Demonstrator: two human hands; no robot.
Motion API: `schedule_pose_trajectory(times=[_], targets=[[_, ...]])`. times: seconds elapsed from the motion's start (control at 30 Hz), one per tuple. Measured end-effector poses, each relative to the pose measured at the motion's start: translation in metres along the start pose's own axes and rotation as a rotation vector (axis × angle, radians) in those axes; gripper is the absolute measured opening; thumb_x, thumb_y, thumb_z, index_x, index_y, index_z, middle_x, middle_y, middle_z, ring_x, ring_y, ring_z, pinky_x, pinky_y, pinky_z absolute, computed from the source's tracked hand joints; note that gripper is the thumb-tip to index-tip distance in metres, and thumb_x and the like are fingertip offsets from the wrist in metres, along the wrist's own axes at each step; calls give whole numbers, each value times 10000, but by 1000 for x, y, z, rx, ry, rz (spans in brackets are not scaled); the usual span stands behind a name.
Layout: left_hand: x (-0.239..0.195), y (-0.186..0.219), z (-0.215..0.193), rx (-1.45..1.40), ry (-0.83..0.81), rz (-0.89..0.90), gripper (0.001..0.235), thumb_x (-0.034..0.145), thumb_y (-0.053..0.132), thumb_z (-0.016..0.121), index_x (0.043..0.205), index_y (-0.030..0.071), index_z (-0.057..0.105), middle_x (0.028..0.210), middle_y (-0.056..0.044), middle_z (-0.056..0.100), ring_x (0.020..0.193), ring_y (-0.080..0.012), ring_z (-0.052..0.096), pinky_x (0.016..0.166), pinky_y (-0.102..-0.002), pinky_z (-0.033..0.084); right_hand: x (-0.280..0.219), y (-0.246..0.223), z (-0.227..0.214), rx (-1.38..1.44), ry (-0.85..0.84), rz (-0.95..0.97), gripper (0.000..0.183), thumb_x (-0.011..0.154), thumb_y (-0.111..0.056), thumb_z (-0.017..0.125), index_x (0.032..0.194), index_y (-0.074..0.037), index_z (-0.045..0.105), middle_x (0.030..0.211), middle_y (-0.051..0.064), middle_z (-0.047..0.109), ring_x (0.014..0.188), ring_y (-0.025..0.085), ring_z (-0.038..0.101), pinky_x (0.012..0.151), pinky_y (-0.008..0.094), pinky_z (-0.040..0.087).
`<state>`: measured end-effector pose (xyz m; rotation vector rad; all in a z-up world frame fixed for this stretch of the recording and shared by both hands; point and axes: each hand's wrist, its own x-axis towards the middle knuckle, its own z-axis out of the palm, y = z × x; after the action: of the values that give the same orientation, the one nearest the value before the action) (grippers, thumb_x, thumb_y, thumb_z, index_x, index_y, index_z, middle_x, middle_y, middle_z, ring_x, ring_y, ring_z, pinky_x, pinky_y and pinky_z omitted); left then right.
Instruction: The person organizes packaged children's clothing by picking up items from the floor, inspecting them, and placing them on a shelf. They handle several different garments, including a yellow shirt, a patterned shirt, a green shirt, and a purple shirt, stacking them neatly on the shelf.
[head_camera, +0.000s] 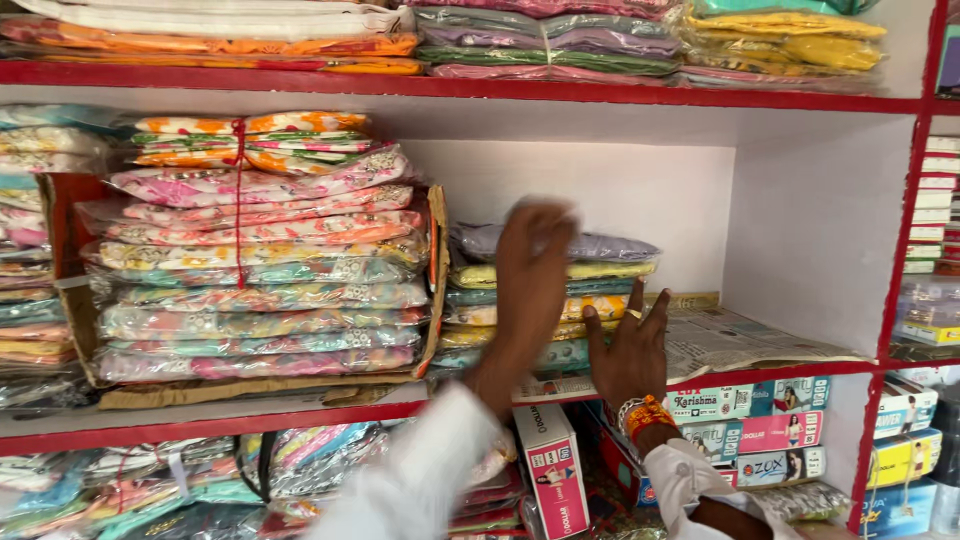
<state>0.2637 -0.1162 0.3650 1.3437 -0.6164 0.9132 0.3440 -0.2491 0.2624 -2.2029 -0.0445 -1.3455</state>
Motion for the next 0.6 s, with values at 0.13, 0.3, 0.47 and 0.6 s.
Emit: schedule_pose_trajectory(times=[0.13, 0.3, 0.47, 0.6], targets=[[94, -11, -9, 995, -259, 629, 348, 980, 454, 591, 1046, 140, 726, 1127, -89, 728, 1153, -295, 621, 993, -532, 459, 2, -1, 1, -15, 1, 17, 918, 975, -676, 376, 1622, -51, 196, 1626, 391, 74, 1470, 563, 242, 1104, 572, 407], [153, -64, -27, 1260, -482, -71, 569, 959, 611, 474, 1207, 154, 705, 1279, -114, 675, 1265, -336, 563, 1089, -578, 385, 2, 2, 3, -44, 44, -4, 934, 974, -686, 397, 1621, -47, 186, 1640, 371, 57, 1471, 568, 199, 1132, 607, 349], [144, -108, -55, 1236, -559, -283, 588, 964, 599, 480, 1248, 127, 687, 1315, -134, 660, 1281, -347, 568, 1102, -559, 393, -2, 0, 0, -17, 64, -46, 950, 986, -672, 423, 1624, -11, 184, 1616, 399, 86, 1452, 579, 263, 1095, 575, 406], [136, -110, -56, 1224, -554, -289, 605, 968, 588, 484, 1281, 106, 673, 1344, -150, 647, 1293, -356, 572, 1112, -544, 400, 1, -7, -11, -11, -14, 17, 900, 997, -674, 435, 1525, 35, 262, 1678, 363, 120, 1336, 545, 491, 974, 528, 542]])
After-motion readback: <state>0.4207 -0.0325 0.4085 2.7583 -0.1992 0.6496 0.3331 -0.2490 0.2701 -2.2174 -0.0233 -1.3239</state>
